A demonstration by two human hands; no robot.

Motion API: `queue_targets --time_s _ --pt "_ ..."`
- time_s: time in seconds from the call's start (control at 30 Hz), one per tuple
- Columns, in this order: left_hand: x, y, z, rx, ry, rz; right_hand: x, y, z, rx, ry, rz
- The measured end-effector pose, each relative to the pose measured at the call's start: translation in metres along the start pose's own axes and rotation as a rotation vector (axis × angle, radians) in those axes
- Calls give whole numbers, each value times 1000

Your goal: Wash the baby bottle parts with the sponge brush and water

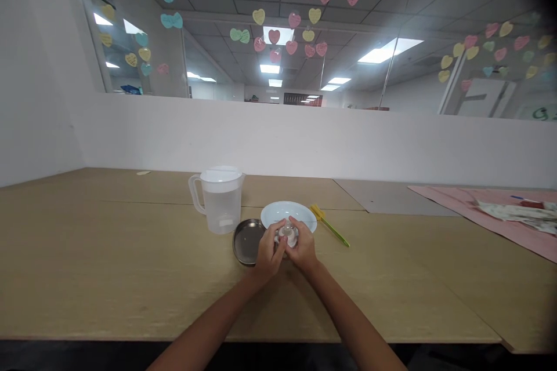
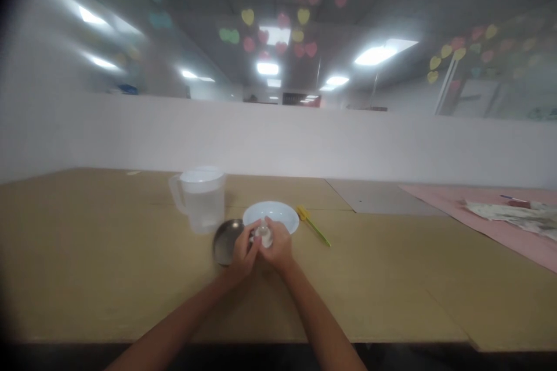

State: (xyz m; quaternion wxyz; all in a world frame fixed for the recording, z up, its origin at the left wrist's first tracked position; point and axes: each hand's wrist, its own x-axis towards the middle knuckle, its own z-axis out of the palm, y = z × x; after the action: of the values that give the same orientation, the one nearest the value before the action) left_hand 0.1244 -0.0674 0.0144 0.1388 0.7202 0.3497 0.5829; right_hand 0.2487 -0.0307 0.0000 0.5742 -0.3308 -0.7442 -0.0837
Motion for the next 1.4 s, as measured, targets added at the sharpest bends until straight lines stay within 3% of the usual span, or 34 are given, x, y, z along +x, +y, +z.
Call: queue_targets --time_s 0.13,0.33,0.6,0.8,0.97,1.4 --pt "1 -2 -3 22 -23 17 -2 0 1 -20 -16 9" --pt "-1 -13 -13 55 -189 66 -6 -2 -4 -22 -68 15" --pt "7 -22 -23 -37 -63 18 3 5 -16 182 165 258" --pt "6 -20 -22 247 -189 55 1 8 -19 138 79 144" --pt "6 -23 -16 342 -268 139 0 -2 -14 100 -28 24" --pt "7 -15 -15 250 -254 184 -1 -4 -12 96 21 140"
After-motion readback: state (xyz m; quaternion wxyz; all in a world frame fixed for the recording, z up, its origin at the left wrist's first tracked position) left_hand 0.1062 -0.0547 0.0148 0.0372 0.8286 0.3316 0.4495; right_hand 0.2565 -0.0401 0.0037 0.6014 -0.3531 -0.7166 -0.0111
